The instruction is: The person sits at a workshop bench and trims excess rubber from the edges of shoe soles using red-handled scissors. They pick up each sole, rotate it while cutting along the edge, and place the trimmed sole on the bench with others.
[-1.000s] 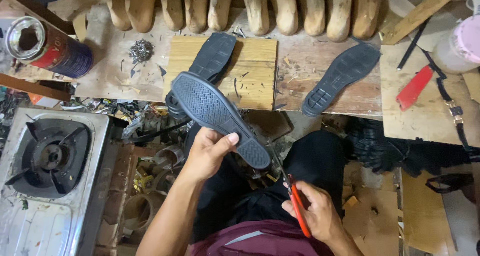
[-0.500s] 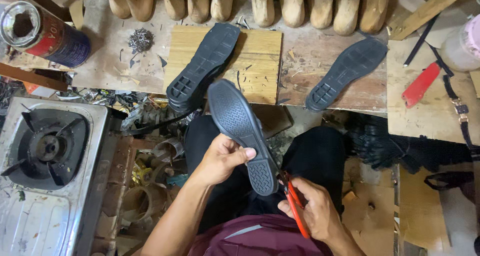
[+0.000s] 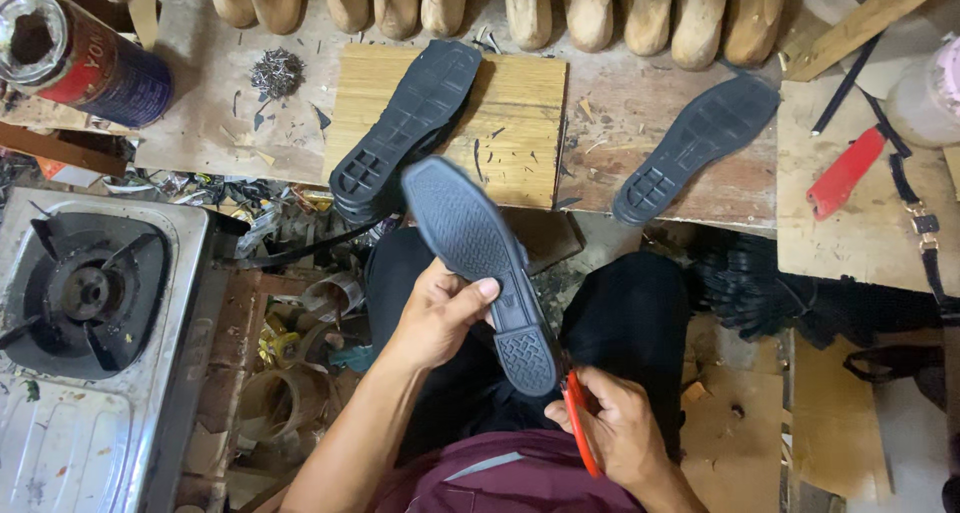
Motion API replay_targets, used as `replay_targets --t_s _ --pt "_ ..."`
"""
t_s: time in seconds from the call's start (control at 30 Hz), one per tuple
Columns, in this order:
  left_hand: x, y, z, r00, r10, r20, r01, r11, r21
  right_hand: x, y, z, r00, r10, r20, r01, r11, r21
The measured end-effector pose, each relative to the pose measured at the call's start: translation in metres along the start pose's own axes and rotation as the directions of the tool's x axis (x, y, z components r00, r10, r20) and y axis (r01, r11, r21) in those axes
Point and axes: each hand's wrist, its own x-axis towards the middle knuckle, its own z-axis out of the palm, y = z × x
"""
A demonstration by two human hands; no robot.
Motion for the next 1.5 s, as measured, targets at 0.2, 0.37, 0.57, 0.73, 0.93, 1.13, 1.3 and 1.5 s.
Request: replay_targets --t_s 0.2,0.37,0.57,0.73,0.93,1.13,1.3,1.5 --pt "-0.004 -0.011 -0.003 0.999 0.000 0.038 0.000 1.000 0.006 0.004 -0.011 0.003 0.999 -0.010 -0.034 0.012 0.998 0.063" --pt "-0.007 -0.014 -0.006 0.999 -0.007 0.048 0.007 1.000 0.007 0.004 -0.013 0.004 0.999 0.038 -0.024 -0.036 0.998 0.057" --pt "-0.009 -0.015 -0.005 0.999 -0.043 0.024 0.045 0.995 -0.086 0.001 -0.009 0.006 0.998 -0.050 -0.041 0.052 0.997 0.052" --pt "-0.009 -0.015 0.001 0.997 -0.081 0.022 0.083 0.976 -0.199 0.001 -0.004 0.007 0.999 -0.008 -0.041 0.009 0.999 0.033" --pt "-0.007 -0.004 0.002 0.997 -0.052 -0.050 0.038 0.968 -0.248 -0.001 -0.005 0.002 0.999 -0.008 0.035 0.008 1.000 0.022" --pt "-0.010 -0.010 0.003 0.999 -0.035 0.015 0.038 0.976 -0.212 0.002 -0.012 0.002 1.000 -0.023 0.013 0.023 1.000 -0.001" --pt "-0.018 -0.027 0.004 0.992 -0.094 0.080 0.103 0.988 -0.118 0.005 -0.017 0.001 0.991 -0.099 -0.089 0.094 0.993 -0.065" --pt "-0.021 -0.035 -0.004 0.989 -0.103 0.109 0.108 0.993 -0.045 0.005 -0.014 0.003 0.985 -0.084 -0.153 0.073 0.995 -0.074"
